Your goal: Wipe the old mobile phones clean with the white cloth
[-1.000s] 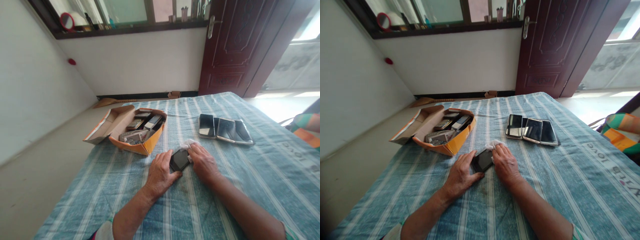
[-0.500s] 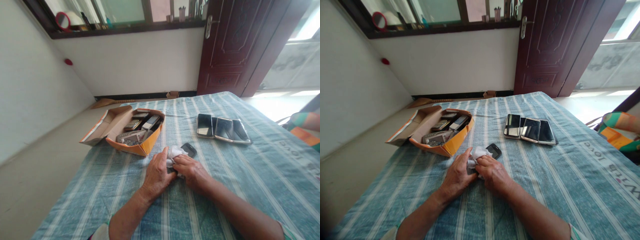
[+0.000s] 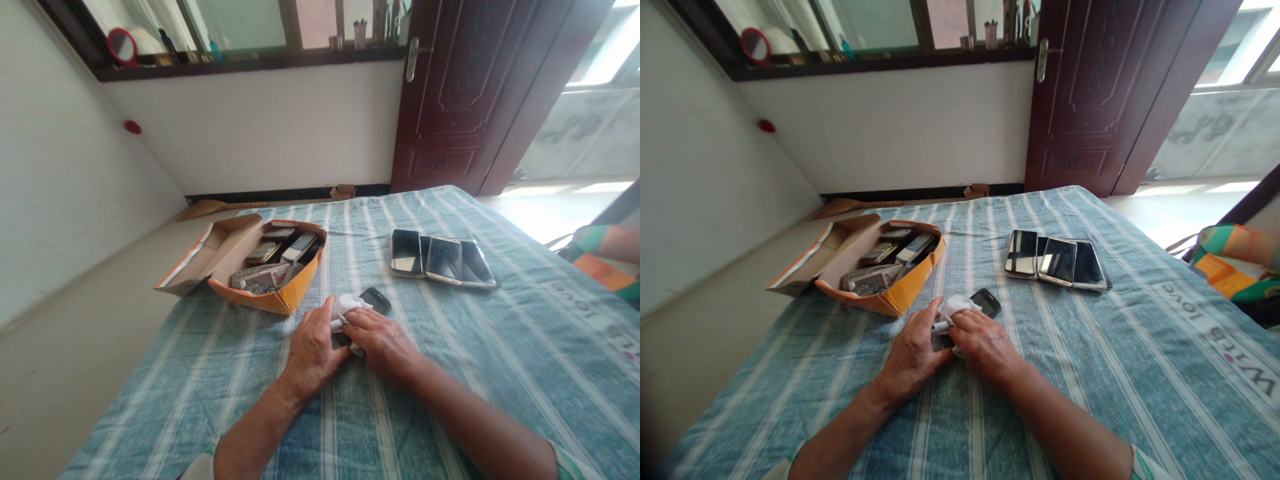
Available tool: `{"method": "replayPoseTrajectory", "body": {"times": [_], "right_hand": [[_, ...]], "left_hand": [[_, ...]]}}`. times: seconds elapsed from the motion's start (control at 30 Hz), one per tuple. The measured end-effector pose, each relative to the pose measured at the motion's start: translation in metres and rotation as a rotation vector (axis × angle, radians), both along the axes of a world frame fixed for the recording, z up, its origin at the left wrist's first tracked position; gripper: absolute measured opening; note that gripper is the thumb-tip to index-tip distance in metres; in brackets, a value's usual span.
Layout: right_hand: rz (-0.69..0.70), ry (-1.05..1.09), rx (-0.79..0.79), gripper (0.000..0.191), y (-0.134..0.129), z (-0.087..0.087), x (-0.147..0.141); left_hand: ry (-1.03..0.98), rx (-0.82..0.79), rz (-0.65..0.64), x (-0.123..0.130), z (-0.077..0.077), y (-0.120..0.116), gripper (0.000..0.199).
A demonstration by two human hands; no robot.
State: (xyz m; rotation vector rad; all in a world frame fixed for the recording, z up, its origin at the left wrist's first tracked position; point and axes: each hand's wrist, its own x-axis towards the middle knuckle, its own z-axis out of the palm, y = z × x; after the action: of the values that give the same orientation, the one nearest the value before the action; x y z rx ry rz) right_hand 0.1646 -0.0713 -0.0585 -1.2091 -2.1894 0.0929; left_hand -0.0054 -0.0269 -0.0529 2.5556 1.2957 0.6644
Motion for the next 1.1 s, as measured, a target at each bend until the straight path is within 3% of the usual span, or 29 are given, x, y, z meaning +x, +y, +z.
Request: {"method": "replayPoseTrajectory", "body": {"times": [0.23, 0.4, 0.6, 0.87, 1.1], "right_hand": [[-0.264, 0.0, -0.022, 0.028, 0.015, -0.009, 0.021], [-0.427, -0.042, 0.004, 0.03, 0.009, -0.015, 0.022], [-0.311, -0.095, 0.054, 0.022, -0.002, -0.012, 0.008], [-0.053, 0.078, 0.046, 0.017, -0.012, -0.009, -0.014], [-0.062, 0.164, 0.087, 0.02, -0.021, -0.009, -0.026]], "left_hand": [[0.01, -0.029, 0.0, 0.001, 0.004, -0.001, 0.088], [0.018, -0.052, 0.01, 0.003, 0.006, -0.002, 0.091], [0.026, -0.069, 0.012, 0.002, 0.004, -0.001, 0.092], [0.001, -0.041, -0.023, -0.003, 0.0, 0.003, 0.084], [-0.003, -0.067, -0.057, -0.005, 0.002, 0.005, 0.079]]}}
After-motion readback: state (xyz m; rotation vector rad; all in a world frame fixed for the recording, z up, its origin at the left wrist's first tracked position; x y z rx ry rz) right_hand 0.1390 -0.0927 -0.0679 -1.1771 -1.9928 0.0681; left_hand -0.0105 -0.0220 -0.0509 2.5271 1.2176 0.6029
